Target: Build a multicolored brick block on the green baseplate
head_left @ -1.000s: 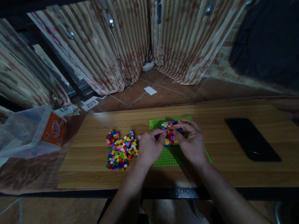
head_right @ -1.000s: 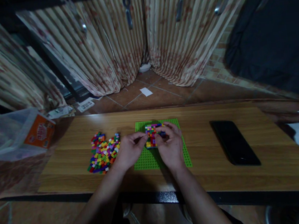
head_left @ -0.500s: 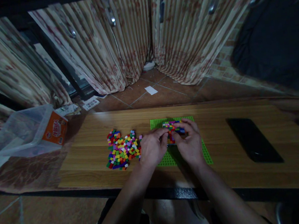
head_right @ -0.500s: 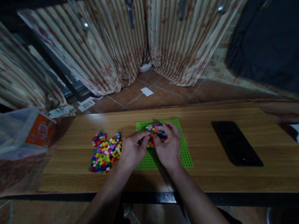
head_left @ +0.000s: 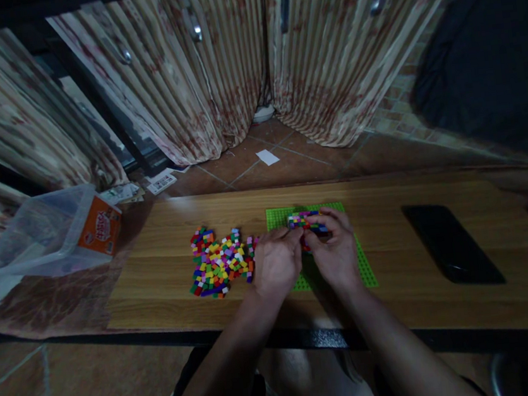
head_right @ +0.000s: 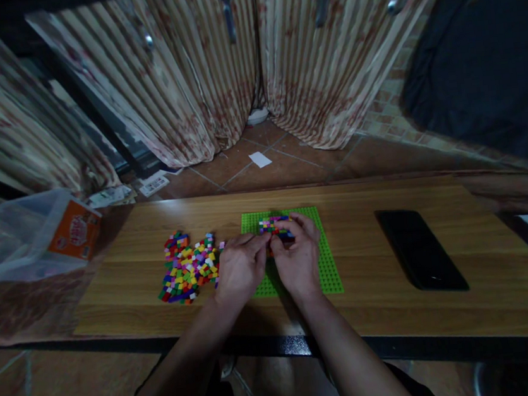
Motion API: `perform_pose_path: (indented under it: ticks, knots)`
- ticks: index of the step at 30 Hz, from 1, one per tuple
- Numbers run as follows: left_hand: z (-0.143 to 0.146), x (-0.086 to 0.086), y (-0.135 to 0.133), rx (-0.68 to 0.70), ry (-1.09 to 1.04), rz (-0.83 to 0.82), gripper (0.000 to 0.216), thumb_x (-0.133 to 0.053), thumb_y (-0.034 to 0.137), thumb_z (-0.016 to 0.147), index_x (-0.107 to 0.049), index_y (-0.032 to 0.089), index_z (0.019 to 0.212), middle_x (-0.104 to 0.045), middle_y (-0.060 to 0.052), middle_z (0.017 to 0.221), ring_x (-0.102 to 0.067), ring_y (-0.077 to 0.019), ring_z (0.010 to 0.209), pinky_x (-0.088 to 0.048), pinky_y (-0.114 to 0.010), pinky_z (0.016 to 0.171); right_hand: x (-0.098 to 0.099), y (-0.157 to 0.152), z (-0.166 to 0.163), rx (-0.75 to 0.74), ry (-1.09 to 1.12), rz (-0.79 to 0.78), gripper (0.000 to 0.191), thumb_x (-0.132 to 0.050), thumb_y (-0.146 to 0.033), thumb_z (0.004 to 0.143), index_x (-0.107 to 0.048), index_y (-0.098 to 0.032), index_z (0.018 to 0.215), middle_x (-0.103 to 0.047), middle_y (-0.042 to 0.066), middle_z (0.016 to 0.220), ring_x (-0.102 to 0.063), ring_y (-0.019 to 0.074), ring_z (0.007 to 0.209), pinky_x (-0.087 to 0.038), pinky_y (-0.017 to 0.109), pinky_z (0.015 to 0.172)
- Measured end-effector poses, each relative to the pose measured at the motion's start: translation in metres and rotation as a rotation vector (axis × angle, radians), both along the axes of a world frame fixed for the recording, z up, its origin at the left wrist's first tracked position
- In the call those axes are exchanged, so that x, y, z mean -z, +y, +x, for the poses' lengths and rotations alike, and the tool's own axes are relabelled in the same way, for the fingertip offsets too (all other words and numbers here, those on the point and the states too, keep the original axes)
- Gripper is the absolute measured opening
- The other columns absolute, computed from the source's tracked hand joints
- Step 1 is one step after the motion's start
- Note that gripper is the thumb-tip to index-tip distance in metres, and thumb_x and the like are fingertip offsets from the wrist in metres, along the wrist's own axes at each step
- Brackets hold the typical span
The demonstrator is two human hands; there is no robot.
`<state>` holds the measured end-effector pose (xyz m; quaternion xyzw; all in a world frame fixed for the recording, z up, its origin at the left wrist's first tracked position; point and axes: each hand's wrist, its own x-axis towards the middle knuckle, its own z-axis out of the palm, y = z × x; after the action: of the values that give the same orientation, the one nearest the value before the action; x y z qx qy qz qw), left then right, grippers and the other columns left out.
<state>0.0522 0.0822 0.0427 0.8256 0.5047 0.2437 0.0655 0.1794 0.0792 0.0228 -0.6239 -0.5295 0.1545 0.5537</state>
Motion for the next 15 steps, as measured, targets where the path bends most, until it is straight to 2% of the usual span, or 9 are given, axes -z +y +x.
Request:
perform_pose_path:
  ticks: [7, 11, 13, 15]
  knots:
    - [0.002, 0.001, -0.006, -0.023, 0.011, -0.013, 0.031, -0.042, 0.023, 0.097, -0.068, 0.023, 0.114, -0.072, -0.006, 0.092, -0.066, -0.0208, 0.086, -0.052, -0.035, 0.083, 0.000, -0.003, -0.001, 0.003, -0.063, 0.009, 0.017, -0.062, -0.022, 0.078, -0.073, -0.022, 0.090, -0.061, 0.008, 0.115, -0.056, 0.0259, 0.114, -0.040, 0.050, 0.105]
    - [-0.003, -0.002, -0.004, -0.029, -0.173, -0.066, 0.029, -0.048, 0.023, 0.095, -0.068, 0.024, 0.116, -0.074, -0.005, 0.104, -0.068, -0.0184, 0.093, -0.052, -0.032, 0.089, 0.002, -0.004, 0.004, -0.026, -0.091, 0.000, 0.018, -0.062, -0.027, 0.080, -0.073, -0.023, 0.094, -0.062, 0.009, 0.119, -0.056, 0.0263, 0.116, -0.042, 0.049, 0.103]
    - [-0.014, -0.006, 0.002, -0.058, -0.281, -0.103, 0.029, -0.051, 0.023, 0.094, -0.068, 0.023, 0.116, -0.074, -0.005, 0.110, -0.069, -0.0175, 0.095, -0.053, -0.030, 0.090, 0.002, -0.003, 0.008, -0.030, -0.081, 0.000, 0.020, -0.063, -0.028, 0.080, -0.072, -0.023, 0.096, -0.063, 0.009, 0.116, -0.057, 0.0256, 0.113, -0.043, 0.048, 0.101]
    - [-0.033, -0.010, 0.012, -0.083, -0.332, -0.167, 0.027, -0.053, 0.021, 0.091, -0.071, 0.021, 0.111, -0.076, -0.005, 0.104, -0.070, -0.0169, 0.088, -0.054, -0.029, 0.085, 0.001, -0.002, 0.012, -0.017, -0.066, 0.007, 0.021, -0.063, -0.029, 0.080, -0.072, -0.022, 0.097, -0.065, 0.009, 0.113, -0.059, 0.0249, 0.110, -0.044, 0.047, 0.100]
